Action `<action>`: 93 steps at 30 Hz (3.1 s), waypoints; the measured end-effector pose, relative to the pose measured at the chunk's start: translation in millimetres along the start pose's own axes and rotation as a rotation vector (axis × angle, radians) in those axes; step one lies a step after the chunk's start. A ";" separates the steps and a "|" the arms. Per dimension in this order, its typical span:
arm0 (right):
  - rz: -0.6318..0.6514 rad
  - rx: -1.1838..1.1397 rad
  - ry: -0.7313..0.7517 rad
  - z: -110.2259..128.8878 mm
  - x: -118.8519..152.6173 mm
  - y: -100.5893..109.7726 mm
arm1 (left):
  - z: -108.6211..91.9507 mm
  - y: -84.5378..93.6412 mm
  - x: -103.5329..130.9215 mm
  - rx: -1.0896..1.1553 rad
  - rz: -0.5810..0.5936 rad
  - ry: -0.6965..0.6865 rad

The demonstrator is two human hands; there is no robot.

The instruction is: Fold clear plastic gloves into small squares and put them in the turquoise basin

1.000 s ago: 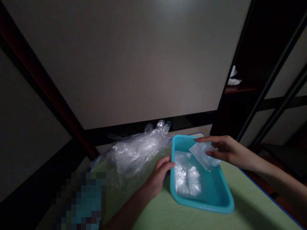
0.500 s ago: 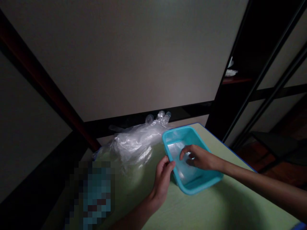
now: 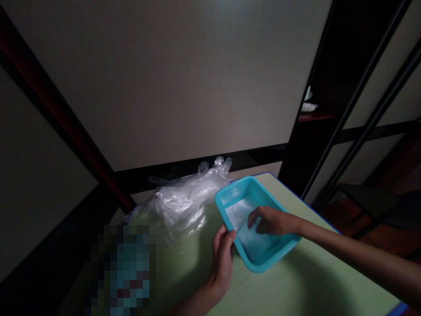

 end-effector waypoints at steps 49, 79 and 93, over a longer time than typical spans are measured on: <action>0.173 0.610 -0.092 8.7 -0.9 -19.3 | 2.8 2.5 9.2 -0.104 -0.018 0.013; -0.475 -0.221 -0.171 -92.7 55.1 66.0 | -2.4 -14.8 1.2 -0.046 0.096 -0.020; -0.554 -0.310 -0.287 -197.6 14.0 146.4 | 44.7 -17.6 -6.2 -0.181 0.228 0.059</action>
Point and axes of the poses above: each hand's wrist, its own x-axis away from the middle knuckle, its own y-axis out of the back of the hand, z = x × y, the point moved 6 cm from there along -x, towards the middle knuckle, and after that the axes turned 14 degrees about -x, right-handed, at the moved point
